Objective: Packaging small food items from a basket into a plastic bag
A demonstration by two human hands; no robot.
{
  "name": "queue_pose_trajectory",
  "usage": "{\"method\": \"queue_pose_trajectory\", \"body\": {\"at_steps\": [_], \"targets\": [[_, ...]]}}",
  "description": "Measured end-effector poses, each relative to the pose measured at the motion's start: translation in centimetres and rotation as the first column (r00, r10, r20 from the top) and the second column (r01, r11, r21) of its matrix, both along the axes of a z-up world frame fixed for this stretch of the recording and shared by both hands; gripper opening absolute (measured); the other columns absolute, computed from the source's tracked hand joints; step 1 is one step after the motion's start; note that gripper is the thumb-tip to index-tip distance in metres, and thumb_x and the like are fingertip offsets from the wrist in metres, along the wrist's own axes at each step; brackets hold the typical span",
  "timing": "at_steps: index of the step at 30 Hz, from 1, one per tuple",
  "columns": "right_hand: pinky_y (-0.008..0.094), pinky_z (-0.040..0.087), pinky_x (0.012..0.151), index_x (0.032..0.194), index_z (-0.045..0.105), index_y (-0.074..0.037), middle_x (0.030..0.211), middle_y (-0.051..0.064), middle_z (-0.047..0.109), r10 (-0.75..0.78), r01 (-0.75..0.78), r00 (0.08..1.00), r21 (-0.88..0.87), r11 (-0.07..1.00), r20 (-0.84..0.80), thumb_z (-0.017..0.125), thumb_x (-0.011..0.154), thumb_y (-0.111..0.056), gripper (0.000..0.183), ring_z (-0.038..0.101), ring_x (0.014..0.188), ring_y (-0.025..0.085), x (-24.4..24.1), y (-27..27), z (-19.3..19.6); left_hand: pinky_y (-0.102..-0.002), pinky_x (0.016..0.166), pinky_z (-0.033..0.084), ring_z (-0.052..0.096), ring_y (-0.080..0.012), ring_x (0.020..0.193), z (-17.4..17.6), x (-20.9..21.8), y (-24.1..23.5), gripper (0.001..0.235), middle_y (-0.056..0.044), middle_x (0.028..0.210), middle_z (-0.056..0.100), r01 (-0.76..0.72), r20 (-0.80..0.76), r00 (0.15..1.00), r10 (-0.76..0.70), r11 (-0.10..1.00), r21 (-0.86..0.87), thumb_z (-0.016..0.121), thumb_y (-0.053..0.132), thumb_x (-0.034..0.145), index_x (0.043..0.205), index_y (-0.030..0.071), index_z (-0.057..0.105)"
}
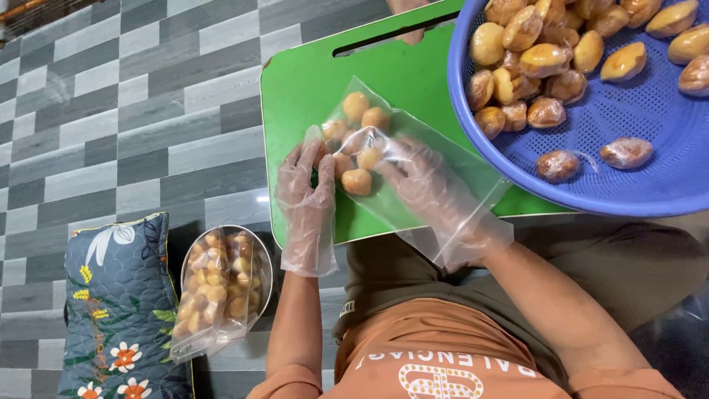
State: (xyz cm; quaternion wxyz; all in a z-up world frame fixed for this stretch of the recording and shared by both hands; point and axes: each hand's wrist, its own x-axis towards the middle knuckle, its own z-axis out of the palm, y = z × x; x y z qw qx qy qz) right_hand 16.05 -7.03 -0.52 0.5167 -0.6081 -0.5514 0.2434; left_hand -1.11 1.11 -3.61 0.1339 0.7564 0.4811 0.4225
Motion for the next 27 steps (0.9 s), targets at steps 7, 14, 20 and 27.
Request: {"method": "queue_pose_trajectory", "body": {"at_steps": [7,14,20,27], "targets": [[0.037,0.056,0.066,0.103,0.06,-0.008,0.082,0.01,0.064,0.008,-0.006,1.0,-0.089,0.996,0.019,0.061,0.089,-0.014,0.016,0.067,0.074,0.026,0.3,-0.2,0.4,-0.038,0.091,0.049,0.061,-0.0279,0.104,0.1,-0.2,0.2,0.029,-0.009,0.109,0.062,0.006,-0.043,0.999,-0.005,1.0,0.019,0.07,0.028,0.081,0.109,0.02,0.068],[0.033,0.055,0.062,0.101,0.06,-0.009,0.083,0.006,0.064,-0.035,0.034,0.997,-0.024,0.999,-0.075,0.07,0.084,-0.015,0.02,0.066,0.077,0.023,0.0,0.2,-1.7,-0.039,0.09,0.049,0.061,-0.0282,0.104,-0.1,-0.4,0.4,0.028,-0.01,0.109,0.063,0.017,-0.055,0.998,-0.015,0.999,0.044,0.069,0.027,0.083,0.11,0.019,0.068],[0.035,0.055,0.058,0.095,0.062,-0.009,0.082,0.008,0.064,-0.085,0.083,0.994,0.041,0.996,0.068,0.071,0.084,-0.019,0.018,0.066,0.073,0.027,-0.4,0.3,-0.6,-0.038,0.092,0.049,0.06,-0.028,0.106,-0.3,-0.2,0.4,0.03,-0.009,0.111,0.063,0.004,-0.05,0.999,-0.003,1.0,0.031,0.069,0.028,0.082,0.111,0.021,0.068],[0.036,0.054,0.06,0.097,0.062,-0.007,0.082,0.011,0.063,-0.082,0.082,0.997,0.074,0.994,0.006,0.067,0.087,-0.013,0.012,0.065,0.074,0.029,-0.2,0.2,-1.1,-0.039,0.092,0.049,0.06,-0.0288,0.105,0.2,-0.3,0.4,0.028,-0.01,0.11,0.062,0.026,-0.055,0.998,-0.024,0.998,0.048,0.068,0.028,0.085,0.112,0.02,0.067]]}}
